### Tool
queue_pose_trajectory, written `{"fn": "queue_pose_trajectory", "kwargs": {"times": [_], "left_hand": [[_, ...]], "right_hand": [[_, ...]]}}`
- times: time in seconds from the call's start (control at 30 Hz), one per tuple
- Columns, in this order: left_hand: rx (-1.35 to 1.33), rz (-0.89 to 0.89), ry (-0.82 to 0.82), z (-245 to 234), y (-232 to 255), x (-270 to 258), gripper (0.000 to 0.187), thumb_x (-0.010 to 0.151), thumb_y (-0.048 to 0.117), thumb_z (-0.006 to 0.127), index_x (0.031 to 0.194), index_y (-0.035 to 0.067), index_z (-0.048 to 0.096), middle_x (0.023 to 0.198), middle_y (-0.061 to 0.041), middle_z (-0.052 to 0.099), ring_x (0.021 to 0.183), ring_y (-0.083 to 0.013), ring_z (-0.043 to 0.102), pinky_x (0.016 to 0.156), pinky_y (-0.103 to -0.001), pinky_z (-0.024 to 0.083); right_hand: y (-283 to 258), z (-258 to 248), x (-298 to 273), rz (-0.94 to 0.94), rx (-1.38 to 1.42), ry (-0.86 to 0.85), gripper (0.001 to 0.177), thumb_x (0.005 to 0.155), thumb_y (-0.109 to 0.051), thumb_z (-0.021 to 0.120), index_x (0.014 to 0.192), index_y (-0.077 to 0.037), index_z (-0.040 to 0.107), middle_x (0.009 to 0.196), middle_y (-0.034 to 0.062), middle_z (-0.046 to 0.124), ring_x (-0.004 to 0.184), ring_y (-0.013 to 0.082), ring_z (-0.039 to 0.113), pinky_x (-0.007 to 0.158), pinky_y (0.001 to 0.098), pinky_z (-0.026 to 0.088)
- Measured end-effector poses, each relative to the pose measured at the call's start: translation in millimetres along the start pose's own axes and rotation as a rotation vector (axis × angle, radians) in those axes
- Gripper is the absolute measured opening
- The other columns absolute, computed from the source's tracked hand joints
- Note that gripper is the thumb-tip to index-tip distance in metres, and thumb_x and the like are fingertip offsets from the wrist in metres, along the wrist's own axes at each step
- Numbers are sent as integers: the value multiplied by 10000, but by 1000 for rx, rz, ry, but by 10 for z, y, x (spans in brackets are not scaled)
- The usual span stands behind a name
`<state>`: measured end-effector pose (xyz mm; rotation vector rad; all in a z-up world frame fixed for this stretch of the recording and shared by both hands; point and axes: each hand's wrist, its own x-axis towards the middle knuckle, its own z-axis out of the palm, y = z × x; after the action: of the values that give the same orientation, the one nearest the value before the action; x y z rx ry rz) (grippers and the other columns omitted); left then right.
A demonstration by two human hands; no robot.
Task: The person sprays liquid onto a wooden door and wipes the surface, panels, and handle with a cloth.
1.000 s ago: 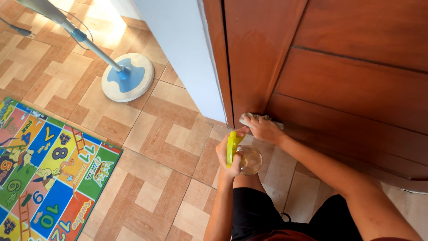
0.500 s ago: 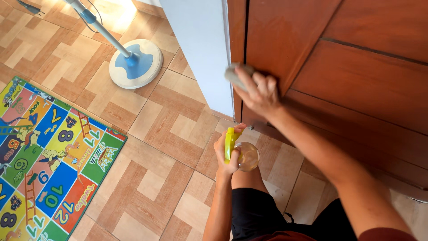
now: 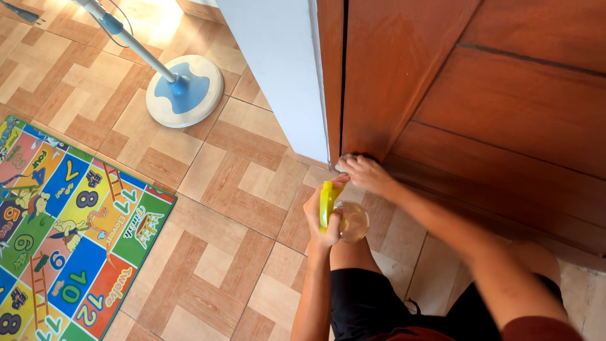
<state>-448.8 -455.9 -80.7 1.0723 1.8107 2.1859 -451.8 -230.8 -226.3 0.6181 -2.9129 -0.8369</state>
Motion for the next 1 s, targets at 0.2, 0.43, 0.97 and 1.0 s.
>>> {"fn": "queue_pose_trajectory", "kwargs": {"times": [0.2, 0.43, 0.97, 1.0], "left_hand": [[-159, -15, 12, 49, -128, 13, 502, 675, 23, 433, 1140, -83, 589, 1238, -266, 693, 1300, -379, 644, 1161, -471, 487], [-140, -47, 21, 45, -147, 29, 497, 686, 7, 433, 1149, -83, 588, 1247, -263, 698, 1285, -374, 650, 1157, -462, 480], [-14, -3, 5, 67, -83, 69, 495, 690, 66, 469, 1142, -73, 614, 1233, -237, 712, 1251, -364, 680, 1140, -429, 490], [-21, -4, -3, 92, -106, 73, 495, 690, 66, 469, 1142, -73, 614, 1233, -237, 712, 1251, -364, 680, 1140, -429, 490]], "right_hand": [[793, -1115, -68, 341, -96, 741, 262, 902, -203, 682, 1127, -194, 817, 1449, 26, 557, 1042, 202, 492, 786, 364, 307], [679, -964, 336, 578, -11, 941, 134, 964, -229, 800, 1097, -240, 797, 1515, -1, 543, 1132, 257, 472, 912, 443, 310], [70, 231, 133, 289, 262, 431, 475, 967, -316, 622, 1349, -70, 758, 1207, 43, 623, 848, 234, 495, 654, 280, 375], [249, -34, 75, 297, 259, 425, 475, 967, -316, 622, 1349, -70, 758, 1207, 43, 623, 848, 234, 495, 654, 280, 375]]}}
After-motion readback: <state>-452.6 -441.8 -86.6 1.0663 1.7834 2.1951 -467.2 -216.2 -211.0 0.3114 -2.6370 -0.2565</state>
